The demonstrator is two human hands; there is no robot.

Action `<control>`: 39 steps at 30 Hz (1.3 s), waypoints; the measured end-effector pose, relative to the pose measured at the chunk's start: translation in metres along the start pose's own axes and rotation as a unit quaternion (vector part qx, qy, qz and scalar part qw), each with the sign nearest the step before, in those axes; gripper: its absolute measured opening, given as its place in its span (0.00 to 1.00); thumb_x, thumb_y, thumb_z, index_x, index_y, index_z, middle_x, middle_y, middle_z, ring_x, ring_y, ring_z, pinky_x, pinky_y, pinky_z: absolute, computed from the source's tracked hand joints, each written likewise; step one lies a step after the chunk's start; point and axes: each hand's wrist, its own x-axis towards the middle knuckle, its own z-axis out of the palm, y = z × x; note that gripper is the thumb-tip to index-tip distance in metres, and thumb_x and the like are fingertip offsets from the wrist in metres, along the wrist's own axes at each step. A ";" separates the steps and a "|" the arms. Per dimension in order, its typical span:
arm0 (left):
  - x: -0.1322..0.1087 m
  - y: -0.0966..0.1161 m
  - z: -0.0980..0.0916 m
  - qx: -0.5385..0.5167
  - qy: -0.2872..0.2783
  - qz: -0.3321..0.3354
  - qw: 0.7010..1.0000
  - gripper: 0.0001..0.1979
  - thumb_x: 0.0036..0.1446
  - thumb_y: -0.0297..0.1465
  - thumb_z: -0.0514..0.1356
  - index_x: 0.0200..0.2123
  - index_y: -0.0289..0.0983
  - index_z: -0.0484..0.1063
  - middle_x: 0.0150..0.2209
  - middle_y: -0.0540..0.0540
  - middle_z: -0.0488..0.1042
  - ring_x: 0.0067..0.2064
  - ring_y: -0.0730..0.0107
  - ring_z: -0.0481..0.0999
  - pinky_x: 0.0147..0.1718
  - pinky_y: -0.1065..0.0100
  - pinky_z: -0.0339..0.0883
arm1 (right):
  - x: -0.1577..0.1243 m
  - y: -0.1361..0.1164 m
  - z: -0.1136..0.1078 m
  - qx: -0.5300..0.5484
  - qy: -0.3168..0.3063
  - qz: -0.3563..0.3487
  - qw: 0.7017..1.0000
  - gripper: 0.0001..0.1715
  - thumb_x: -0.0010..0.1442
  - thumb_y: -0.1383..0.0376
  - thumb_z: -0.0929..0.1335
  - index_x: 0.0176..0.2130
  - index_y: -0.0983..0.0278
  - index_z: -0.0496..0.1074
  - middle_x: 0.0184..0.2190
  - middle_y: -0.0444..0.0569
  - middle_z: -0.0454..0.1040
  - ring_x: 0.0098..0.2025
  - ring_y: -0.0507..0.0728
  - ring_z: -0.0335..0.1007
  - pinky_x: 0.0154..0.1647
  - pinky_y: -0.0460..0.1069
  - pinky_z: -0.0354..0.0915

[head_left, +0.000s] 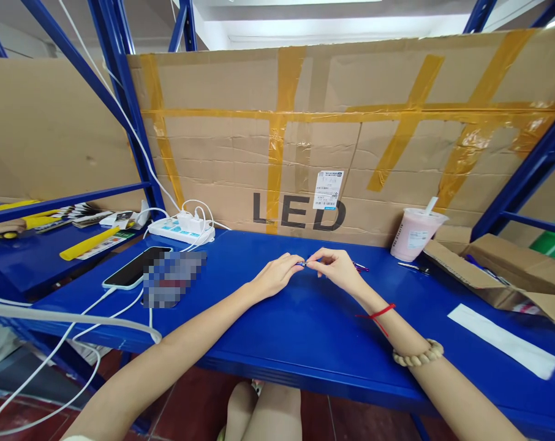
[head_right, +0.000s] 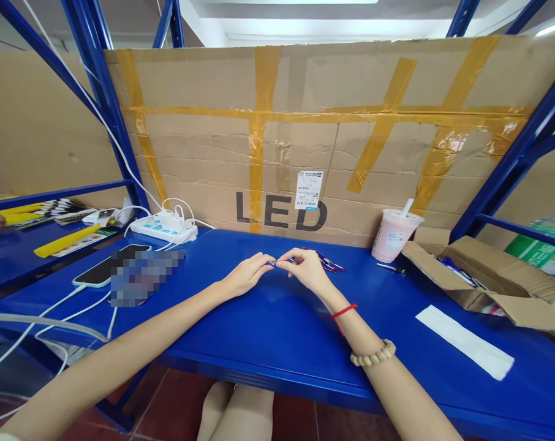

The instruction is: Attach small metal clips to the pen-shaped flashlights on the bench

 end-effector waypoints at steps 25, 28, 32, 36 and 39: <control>0.002 -0.003 0.001 0.101 -0.020 0.053 0.993 0.11 0.63 0.30 0.47 0.43 0.37 0.67 0.40 0.47 0.75 0.39 0.68 0.70 0.42 0.67 0.63 | -0.006 0.009 0.006 -0.113 -0.158 0.013 0.981 0.21 0.60 0.55 0.59 0.24 0.65 0.67 0.17 0.42 0.67 0.17 0.49 0.66 0.21 0.43 0.61; 0.004 -0.002 0.002 0.095 -0.031 0.030 0.995 0.11 0.64 0.30 0.47 0.43 0.38 0.67 0.40 0.48 0.74 0.39 0.69 0.70 0.43 0.68 0.63 | -0.005 0.012 0.007 -0.114 -0.147 0.015 0.982 0.22 0.60 0.53 0.58 0.26 0.65 0.68 0.18 0.43 0.68 0.17 0.49 0.66 0.20 0.44 0.61; 0.005 0.000 0.001 0.115 -0.010 -0.021 0.993 0.12 0.64 0.31 0.46 0.43 0.39 0.67 0.41 0.49 0.74 0.41 0.68 0.71 0.42 0.68 0.64 | -0.005 0.004 0.003 -0.196 -0.106 -0.014 0.975 0.22 0.61 0.52 0.58 0.29 0.63 0.70 0.21 0.43 0.72 0.18 0.49 0.66 0.21 0.44 0.60; 0.004 -0.002 -0.002 0.116 0.016 -0.068 0.991 0.14 0.65 0.33 0.43 0.46 0.41 0.65 0.43 0.50 0.73 0.43 0.69 0.71 0.41 0.69 0.65 | -0.006 -0.007 -0.004 -0.327 0.015 -0.096 0.940 0.16 0.58 0.53 0.63 0.31 0.60 0.73 0.25 0.44 0.74 0.22 0.50 0.68 0.22 0.44 0.57; 0.004 -0.004 -0.003 0.119 0.022 -0.081 0.989 0.14 0.65 0.33 0.43 0.46 0.41 0.65 0.42 0.50 0.73 0.44 0.69 0.71 0.41 0.70 0.64 | -0.006 -0.008 -0.007 -0.347 0.049 -0.133 0.927 0.16 0.57 0.52 0.64 0.36 0.59 0.73 0.28 0.44 0.74 0.21 0.49 0.66 0.22 0.44 0.57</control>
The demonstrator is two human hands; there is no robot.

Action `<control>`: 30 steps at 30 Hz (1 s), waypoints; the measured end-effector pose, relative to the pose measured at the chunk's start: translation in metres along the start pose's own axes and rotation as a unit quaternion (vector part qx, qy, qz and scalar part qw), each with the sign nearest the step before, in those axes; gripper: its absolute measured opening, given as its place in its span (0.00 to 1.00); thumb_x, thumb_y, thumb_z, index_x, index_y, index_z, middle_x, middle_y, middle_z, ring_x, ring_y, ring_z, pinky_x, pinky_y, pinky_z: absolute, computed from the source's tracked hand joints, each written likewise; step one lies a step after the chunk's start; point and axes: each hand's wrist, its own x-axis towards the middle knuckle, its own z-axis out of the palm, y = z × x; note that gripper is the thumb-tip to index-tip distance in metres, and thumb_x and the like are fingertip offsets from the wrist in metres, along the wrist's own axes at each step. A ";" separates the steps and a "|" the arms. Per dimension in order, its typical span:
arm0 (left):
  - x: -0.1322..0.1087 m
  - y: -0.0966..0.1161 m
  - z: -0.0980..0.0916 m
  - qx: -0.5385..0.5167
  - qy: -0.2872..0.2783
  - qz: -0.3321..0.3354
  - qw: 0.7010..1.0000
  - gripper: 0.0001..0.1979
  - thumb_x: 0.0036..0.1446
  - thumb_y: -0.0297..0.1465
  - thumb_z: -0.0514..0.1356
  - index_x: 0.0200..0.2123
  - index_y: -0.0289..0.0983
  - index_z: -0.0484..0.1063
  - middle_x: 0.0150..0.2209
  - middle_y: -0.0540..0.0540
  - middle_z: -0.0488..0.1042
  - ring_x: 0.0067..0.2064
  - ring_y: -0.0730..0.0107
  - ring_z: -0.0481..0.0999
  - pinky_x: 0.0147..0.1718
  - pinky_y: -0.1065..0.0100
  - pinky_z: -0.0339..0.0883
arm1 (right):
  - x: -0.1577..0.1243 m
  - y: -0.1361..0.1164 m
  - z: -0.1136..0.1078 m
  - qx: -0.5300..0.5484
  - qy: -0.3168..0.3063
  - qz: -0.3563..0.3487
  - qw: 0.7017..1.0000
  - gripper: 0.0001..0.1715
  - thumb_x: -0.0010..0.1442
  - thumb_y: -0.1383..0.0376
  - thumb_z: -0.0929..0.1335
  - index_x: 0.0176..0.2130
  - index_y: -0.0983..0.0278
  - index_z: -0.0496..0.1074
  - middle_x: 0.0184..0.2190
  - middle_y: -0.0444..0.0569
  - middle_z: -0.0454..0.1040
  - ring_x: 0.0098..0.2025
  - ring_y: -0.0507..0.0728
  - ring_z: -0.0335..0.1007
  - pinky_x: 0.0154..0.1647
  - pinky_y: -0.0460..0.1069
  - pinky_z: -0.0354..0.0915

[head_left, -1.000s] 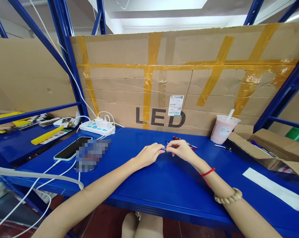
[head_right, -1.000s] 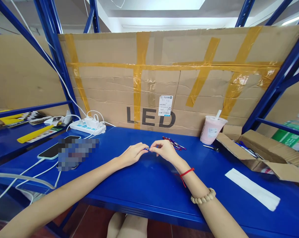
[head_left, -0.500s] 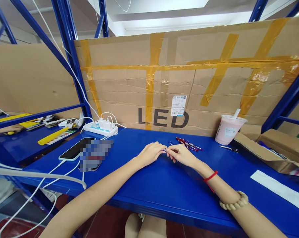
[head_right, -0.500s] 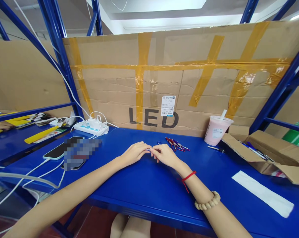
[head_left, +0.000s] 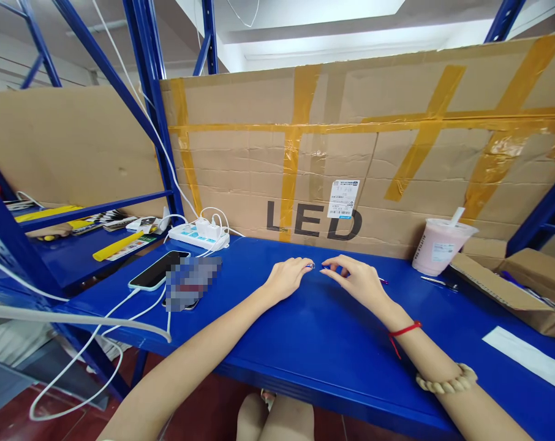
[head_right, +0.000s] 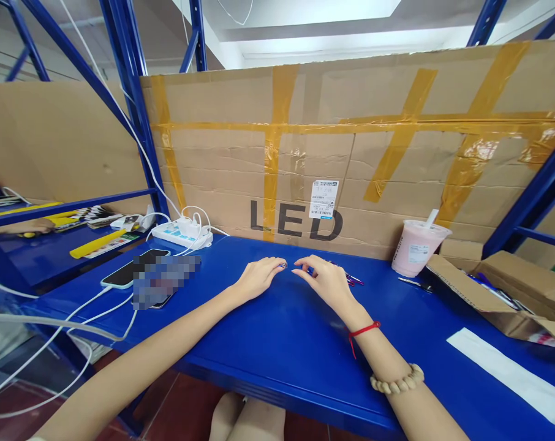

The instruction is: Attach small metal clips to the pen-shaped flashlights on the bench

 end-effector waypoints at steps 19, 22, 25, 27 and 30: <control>0.000 0.001 0.001 0.046 -0.030 0.026 0.998 0.16 0.66 0.35 0.39 0.46 0.41 0.64 0.42 0.48 0.72 0.41 0.68 0.71 0.38 0.69 0.64 | -0.002 0.001 0.005 -0.032 0.033 -0.094 0.994 0.20 0.62 0.54 0.60 0.35 0.59 0.77 0.31 0.46 0.75 0.25 0.49 0.69 0.21 0.44 0.58; 0.000 0.001 0.002 0.052 -0.039 0.025 0.998 0.16 0.66 0.35 0.40 0.46 0.41 0.64 0.41 0.48 0.72 0.40 0.68 0.71 0.38 0.69 0.64 | -0.002 0.002 0.006 -0.023 0.037 -0.095 0.995 0.19 0.61 0.54 0.60 0.34 0.59 0.77 0.30 0.46 0.75 0.25 0.49 0.69 0.21 0.44 0.59; 0.000 0.001 0.003 0.067 -0.043 0.033 0.996 0.16 0.66 0.35 0.40 0.46 0.41 0.65 0.39 0.48 0.72 0.40 0.67 0.71 0.38 0.69 0.63 | -0.002 0.003 0.007 -0.024 0.040 -0.098 0.994 0.19 0.61 0.54 0.61 0.34 0.59 0.77 0.30 0.46 0.75 0.25 0.49 0.69 0.22 0.44 0.59; 0.000 0.001 0.003 0.074 -0.045 0.038 0.995 0.16 0.65 0.35 0.41 0.47 0.41 0.65 0.39 0.48 0.72 0.40 0.67 0.70 0.38 0.68 0.63 | -0.002 0.004 0.008 -0.028 0.040 -0.104 0.993 0.19 0.61 0.54 0.61 0.34 0.59 0.76 0.31 0.46 0.75 0.25 0.49 0.69 0.22 0.44 0.59; 0.000 0.002 0.003 0.074 -0.049 0.038 0.995 0.16 0.65 0.35 0.41 0.47 0.41 0.64 0.40 0.48 0.72 0.40 0.67 0.70 0.38 0.68 0.63 | -0.003 0.005 0.009 -0.030 0.041 -0.107 0.993 0.20 0.61 0.54 0.60 0.34 0.59 0.77 0.31 0.46 0.75 0.24 0.49 0.68 0.22 0.44 0.59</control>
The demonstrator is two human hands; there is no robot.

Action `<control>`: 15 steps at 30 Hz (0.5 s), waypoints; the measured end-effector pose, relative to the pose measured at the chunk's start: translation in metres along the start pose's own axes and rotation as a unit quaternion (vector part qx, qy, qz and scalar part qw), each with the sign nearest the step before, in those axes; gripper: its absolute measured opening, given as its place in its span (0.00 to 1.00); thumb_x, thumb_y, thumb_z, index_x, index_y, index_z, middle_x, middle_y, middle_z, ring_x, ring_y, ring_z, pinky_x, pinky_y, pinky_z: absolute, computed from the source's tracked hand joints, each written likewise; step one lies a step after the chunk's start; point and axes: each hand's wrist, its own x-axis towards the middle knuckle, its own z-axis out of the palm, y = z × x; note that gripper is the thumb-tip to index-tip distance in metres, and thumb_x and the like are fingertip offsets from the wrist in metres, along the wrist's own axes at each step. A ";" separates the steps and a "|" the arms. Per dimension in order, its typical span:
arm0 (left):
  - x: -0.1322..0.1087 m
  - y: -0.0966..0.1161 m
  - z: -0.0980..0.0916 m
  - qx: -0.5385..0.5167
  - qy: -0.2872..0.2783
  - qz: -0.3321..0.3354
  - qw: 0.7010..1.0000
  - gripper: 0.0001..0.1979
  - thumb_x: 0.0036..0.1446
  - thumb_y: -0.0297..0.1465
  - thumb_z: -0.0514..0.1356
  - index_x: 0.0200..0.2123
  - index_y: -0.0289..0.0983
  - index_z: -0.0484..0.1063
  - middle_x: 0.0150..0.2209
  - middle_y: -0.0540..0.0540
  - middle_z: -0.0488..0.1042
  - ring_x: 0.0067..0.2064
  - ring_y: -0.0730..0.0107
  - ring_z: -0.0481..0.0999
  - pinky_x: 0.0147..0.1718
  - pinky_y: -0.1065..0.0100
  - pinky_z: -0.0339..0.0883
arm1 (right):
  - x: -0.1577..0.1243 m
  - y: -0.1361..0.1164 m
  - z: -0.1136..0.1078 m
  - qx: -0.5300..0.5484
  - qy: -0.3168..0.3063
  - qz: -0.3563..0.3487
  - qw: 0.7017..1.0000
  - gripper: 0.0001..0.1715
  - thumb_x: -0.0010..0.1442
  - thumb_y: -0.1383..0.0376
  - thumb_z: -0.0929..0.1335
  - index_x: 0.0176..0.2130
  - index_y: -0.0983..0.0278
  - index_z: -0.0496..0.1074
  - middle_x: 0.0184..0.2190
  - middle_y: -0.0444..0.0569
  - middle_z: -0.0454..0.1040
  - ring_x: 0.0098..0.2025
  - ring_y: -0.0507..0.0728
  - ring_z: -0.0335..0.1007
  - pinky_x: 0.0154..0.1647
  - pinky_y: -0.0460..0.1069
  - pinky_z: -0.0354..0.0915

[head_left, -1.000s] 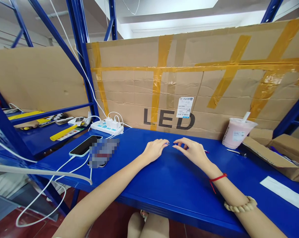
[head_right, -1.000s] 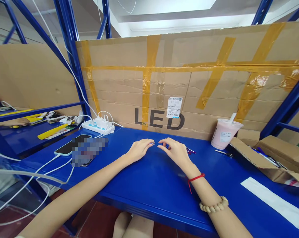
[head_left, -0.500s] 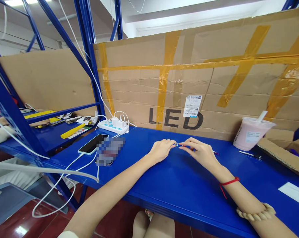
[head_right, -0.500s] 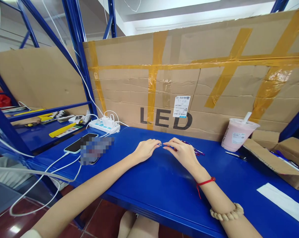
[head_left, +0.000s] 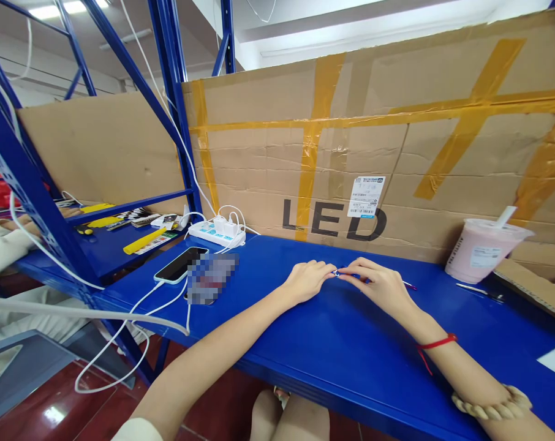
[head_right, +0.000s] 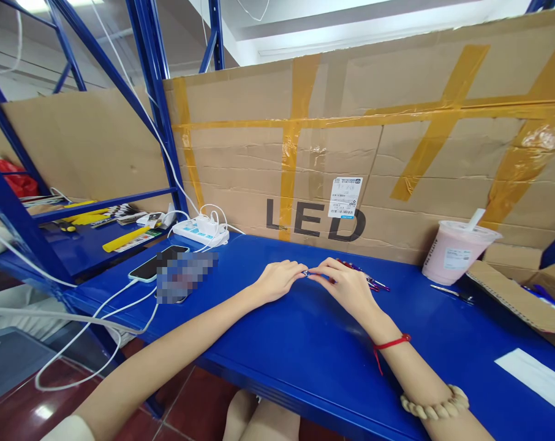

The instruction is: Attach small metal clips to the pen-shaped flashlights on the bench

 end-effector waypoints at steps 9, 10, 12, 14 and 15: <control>-0.002 -0.002 -0.001 -0.027 -0.012 0.021 0.999 0.15 0.65 0.34 0.41 0.46 0.42 0.64 0.39 0.50 0.72 0.41 0.69 0.72 0.39 0.70 0.64 | 0.001 -0.002 -0.001 0.039 -0.004 0.018 0.999 0.20 0.60 0.52 0.61 0.31 0.59 0.76 0.29 0.46 0.74 0.23 0.49 0.67 0.23 0.45 0.61; -0.002 -0.003 -0.001 -0.033 -0.013 0.026 0.999 0.14 0.65 0.34 0.41 0.46 0.42 0.64 0.39 0.50 0.73 0.41 0.69 0.72 0.39 0.70 0.64 | 0.001 -0.003 0.000 0.050 -0.006 0.023 0.998 0.20 0.60 0.52 0.61 0.31 0.59 0.76 0.29 0.46 0.74 0.23 0.49 0.66 0.23 0.45 0.61; -0.003 -0.004 -0.001 -0.049 -0.012 0.035 0.998 0.14 0.65 0.34 0.42 0.46 0.41 0.64 0.40 0.50 0.73 0.42 0.69 0.72 0.39 0.70 0.64 | 0.001 -0.004 0.001 0.073 -0.013 0.034 0.997 0.20 0.59 0.52 0.62 0.30 0.60 0.76 0.29 0.46 0.74 0.21 0.49 0.65 0.23 0.45 0.61; -0.005 -0.005 0.000 -0.067 -0.006 0.040 0.997 0.14 0.65 0.33 0.42 0.46 0.41 0.64 0.42 0.50 0.73 0.43 0.69 0.72 0.40 0.70 0.64 | 0.000 -0.005 0.002 0.096 -0.019 0.049 0.994 0.21 0.59 0.51 0.62 0.29 0.61 0.76 0.29 0.47 0.74 0.20 0.49 0.64 0.22 0.46 0.61; -0.005 -0.005 0.001 -0.076 -0.001 0.040 0.996 0.14 0.65 0.33 0.42 0.46 0.41 0.64 0.43 0.50 0.72 0.44 0.69 0.72 0.41 0.70 0.64 | 0.000 -0.006 0.003 0.106 -0.019 0.057 0.993 0.21 0.58 0.51 0.62 0.29 0.61 0.76 0.29 0.47 0.74 0.19 0.49 0.64 0.22 0.46 0.61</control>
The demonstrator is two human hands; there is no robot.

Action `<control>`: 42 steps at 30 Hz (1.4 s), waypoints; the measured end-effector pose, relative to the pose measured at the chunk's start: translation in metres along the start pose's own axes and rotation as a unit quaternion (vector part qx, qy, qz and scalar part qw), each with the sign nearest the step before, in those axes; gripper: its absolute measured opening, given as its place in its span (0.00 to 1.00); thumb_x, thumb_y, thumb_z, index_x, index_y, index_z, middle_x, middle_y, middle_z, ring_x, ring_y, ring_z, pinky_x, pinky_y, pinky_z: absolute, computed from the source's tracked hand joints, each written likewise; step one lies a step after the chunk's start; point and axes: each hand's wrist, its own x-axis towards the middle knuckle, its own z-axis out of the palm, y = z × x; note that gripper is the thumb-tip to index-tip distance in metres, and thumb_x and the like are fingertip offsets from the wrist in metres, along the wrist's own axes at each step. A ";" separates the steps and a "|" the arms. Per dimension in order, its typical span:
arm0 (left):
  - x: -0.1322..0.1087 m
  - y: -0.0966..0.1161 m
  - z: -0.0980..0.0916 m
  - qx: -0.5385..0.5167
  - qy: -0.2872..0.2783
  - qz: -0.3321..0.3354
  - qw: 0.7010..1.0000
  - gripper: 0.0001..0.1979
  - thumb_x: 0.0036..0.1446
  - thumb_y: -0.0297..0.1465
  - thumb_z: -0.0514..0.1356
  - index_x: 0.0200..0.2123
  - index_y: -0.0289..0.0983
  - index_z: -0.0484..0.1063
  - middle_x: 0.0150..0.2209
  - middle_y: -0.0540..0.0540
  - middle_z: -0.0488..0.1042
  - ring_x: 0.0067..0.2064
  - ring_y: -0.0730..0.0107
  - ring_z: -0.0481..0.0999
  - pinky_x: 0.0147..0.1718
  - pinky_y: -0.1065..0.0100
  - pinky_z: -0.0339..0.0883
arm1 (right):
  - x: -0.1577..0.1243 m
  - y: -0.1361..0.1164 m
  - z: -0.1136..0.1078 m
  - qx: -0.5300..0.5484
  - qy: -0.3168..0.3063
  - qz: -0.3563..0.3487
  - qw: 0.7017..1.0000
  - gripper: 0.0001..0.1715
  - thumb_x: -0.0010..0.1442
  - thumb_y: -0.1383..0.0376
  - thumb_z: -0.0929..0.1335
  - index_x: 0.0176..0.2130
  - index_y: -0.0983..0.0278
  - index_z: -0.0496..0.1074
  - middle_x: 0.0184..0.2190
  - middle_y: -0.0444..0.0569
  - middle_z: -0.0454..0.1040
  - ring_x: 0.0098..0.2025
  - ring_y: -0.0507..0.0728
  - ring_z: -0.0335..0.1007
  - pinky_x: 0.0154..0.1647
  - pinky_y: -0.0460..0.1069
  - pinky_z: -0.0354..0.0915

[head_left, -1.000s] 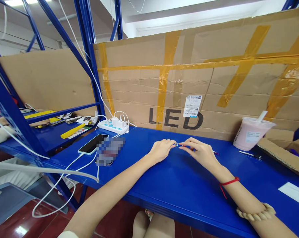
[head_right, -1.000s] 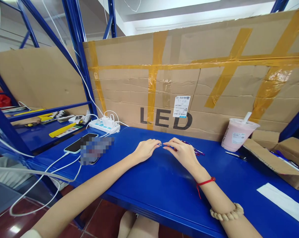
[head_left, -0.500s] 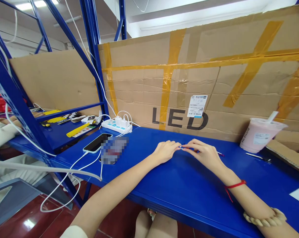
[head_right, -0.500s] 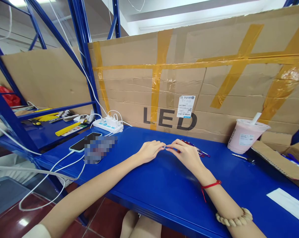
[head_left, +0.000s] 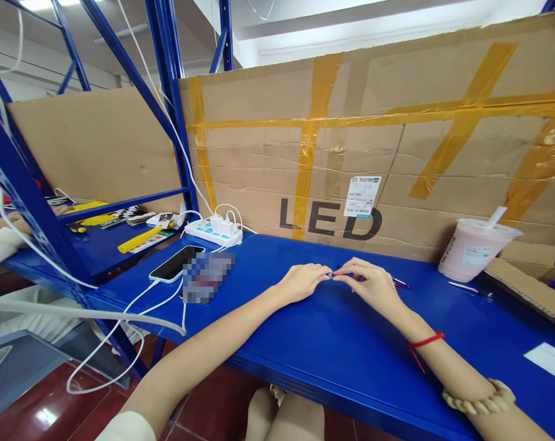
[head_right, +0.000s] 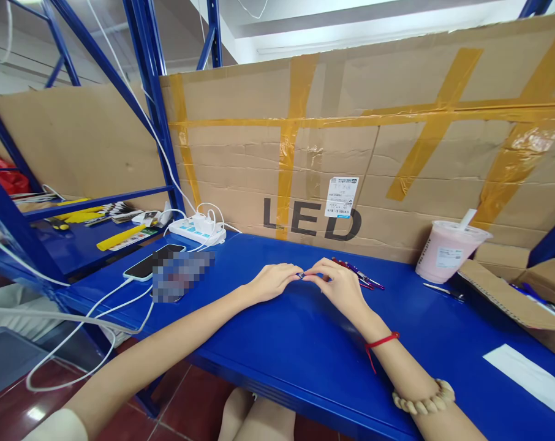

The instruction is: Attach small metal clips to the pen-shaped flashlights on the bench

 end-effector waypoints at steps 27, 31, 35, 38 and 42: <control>0.002 0.009 -0.003 -0.200 0.033 -0.020 0.979 0.08 0.63 0.30 0.49 0.41 0.37 0.66 0.42 0.47 0.74 0.43 0.67 0.73 0.42 0.70 0.63 | 0.003 0.004 0.004 0.268 -0.102 0.299 0.910 0.19 0.44 0.53 0.70 0.28 0.67 0.76 0.23 0.47 0.73 0.16 0.46 0.58 0.17 0.45 0.55; 0.001 0.009 -0.002 -0.201 0.034 -0.005 0.979 0.07 0.62 0.29 0.49 0.40 0.37 0.65 0.42 0.47 0.73 0.44 0.67 0.72 0.44 0.69 0.62 | 0.005 0.001 0.003 0.295 -0.107 0.336 0.888 0.20 0.40 0.52 0.72 0.26 0.68 0.76 0.19 0.45 0.71 0.16 0.46 0.55 0.16 0.45 0.51; 0.000 0.010 -0.002 -0.206 0.035 -0.005 0.978 0.06 0.62 0.29 0.50 0.39 0.37 0.65 0.42 0.47 0.73 0.44 0.67 0.72 0.43 0.69 0.62 | 0.005 -0.002 0.001 0.314 -0.119 0.364 0.869 0.23 0.35 0.51 0.74 0.25 0.67 0.75 0.16 0.43 0.68 0.17 0.46 0.55 0.17 0.44 0.49; 0.001 0.010 -0.001 -0.203 0.049 -0.005 0.978 0.04 0.62 0.29 0.50 0.37 0.37 0.64 0.42 0.47 0.73 0.43 0.67 0.72 0.42 0.69 0.63 | 0.004 -0.003 -0.001 0.349 -0.130 0.388 0.843 0.25 0.35 0.49 0.74 0.25 0.67 0.74 0.14 0.40 0.63 0.17 0.45 0.53 0.17 0.43 0.47; 0.002 0.008 -0.001 -0.176 0.071 0.000 0.982 0.03 0.61 0.30 0.52 0.36 0.37 0.64 0.41 0.47 0.73 0.43 0.67 0.72 0.42 0.68 0.62 | 0.003 -0.006 -0.001 0.428 -0.140 0.413 0.791 0.25 0.35 0.49 0.74 0.23 0.67 0.71 0.14 0.37 0.58 0.17 0.43 0.47 0.16 0.42 0.43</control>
